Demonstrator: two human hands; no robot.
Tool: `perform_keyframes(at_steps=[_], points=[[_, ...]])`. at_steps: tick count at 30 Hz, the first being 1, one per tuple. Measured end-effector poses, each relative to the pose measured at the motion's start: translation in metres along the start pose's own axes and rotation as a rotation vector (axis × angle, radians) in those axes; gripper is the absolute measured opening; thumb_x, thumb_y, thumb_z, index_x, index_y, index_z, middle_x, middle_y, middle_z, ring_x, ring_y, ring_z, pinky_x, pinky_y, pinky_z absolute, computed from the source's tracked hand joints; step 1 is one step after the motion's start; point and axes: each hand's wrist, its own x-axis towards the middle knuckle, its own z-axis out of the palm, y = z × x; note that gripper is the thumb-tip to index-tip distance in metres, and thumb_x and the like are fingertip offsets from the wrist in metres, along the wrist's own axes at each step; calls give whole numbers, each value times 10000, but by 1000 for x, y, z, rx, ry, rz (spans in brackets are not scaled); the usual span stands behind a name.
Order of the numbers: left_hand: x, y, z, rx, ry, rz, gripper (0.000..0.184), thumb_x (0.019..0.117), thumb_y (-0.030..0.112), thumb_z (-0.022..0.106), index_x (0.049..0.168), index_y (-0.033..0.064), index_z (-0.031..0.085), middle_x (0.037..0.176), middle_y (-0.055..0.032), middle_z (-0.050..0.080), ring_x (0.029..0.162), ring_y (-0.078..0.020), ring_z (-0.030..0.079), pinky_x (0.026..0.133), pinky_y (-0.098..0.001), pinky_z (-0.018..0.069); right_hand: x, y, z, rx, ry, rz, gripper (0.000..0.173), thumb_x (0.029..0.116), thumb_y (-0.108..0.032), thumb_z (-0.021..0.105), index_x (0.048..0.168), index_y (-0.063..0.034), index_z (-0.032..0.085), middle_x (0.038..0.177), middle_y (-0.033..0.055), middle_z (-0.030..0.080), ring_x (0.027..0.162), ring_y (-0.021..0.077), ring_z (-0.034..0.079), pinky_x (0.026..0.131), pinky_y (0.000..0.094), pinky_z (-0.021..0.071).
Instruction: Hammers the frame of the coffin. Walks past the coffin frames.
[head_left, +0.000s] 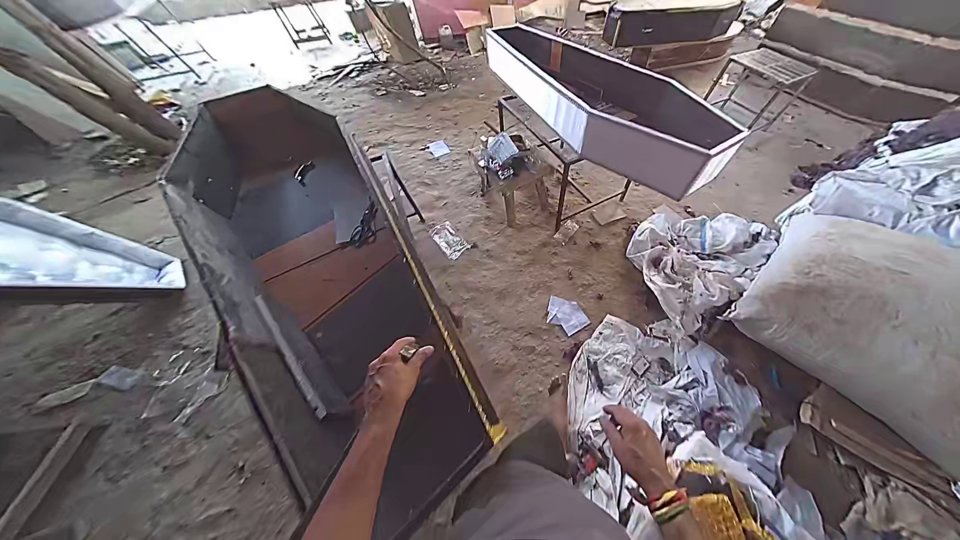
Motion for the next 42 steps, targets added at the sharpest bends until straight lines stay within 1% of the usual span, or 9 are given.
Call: perform_keyframes(at_steps=[4,9,15,20,24,31,36,39,42], points=[[96,17,26,-62,220,29,537,934,418,757,1333,70,667,1223,-266,694,1182,-477,642,1019,-690,462,88,12,-17,-120,-236,30,417,1013,-380,557,1339,-150,680,1213,124,723,1135,301,683,997,555,510],[176,33,42,-73,281,-82,611,910,403,790,1349,8,634,1248,-318,656,1206,-505,614,1043,-680,446,179,92,-71,-371,-587,239,454,990,-445,586,1326,-150,666,1265,165,696,1200,365,647,1007,632,480],[205,46,47,-122,342,-287,642,886,434,808,1354,29,639,1247,-299,664,1197,-491,621,1039,-679,439,271,157,-138,-134,-314,523,337,998,-270,623,1190,-10,723,1118,237,726,1047,396,702,952,610,527],[215,55,54,-239,451,-393,573,902,396,781,1284,-18,675,1202,-302,686,1172,-484,638,1036,-673,442,394,150,-137,-217,-568,531,362,977,-304,647,1172,-6,713,1087,233,726,1008,389,705,909,601,536],[221,92,37,-206,515,-569,581,946,402,723,1328,-27,637,1285,-277,659,1238,-374,631,1101,-525,462,545,103,-116,-342,-795,357,402,993,-357,621,1218,-31,689,1116,204,726,1004,359,712,891,568,555],[312,211,-2,52,589,-606,503,945,391,719,1283,19,686,1220,-168,723,1161,-212,691,1062,-374,504,853,-116,-159,-499,-608,61,440,1026,-335,565,1289,9,641,1288,261,651,1220,407,627,1026,600,485],[427,269,12,-223,216,-447,451,915,258,776,1240,-42,690,1159,-233,724,1086,-314,709,1009,-511,540,1004,-269,-175,-95,-393,-83,463,1027,-320,574,1389,-32,587,1261,237,667,1134,380,667,1004,578,503],[514,277,61,-276,-65,-500,437,857,246,839,1223,39,722,1127,-175,741,1077,-312,706,996,-566,538,1052,-315,-157,126,-395,61,504,1019,-301,590,1456,-67,502,1147,183,702,898,276,727,820,461,598],[586,287,121,-177,-402,-567,508,864,304,843,1303,94,697,1219,-181,719,1180,-349,669,1061,-597,486,1083,-341,-144,349,-462,301,474,1036,-299,595,1433,-58,505,1092,167,719,845,256,726,726,421,599]])
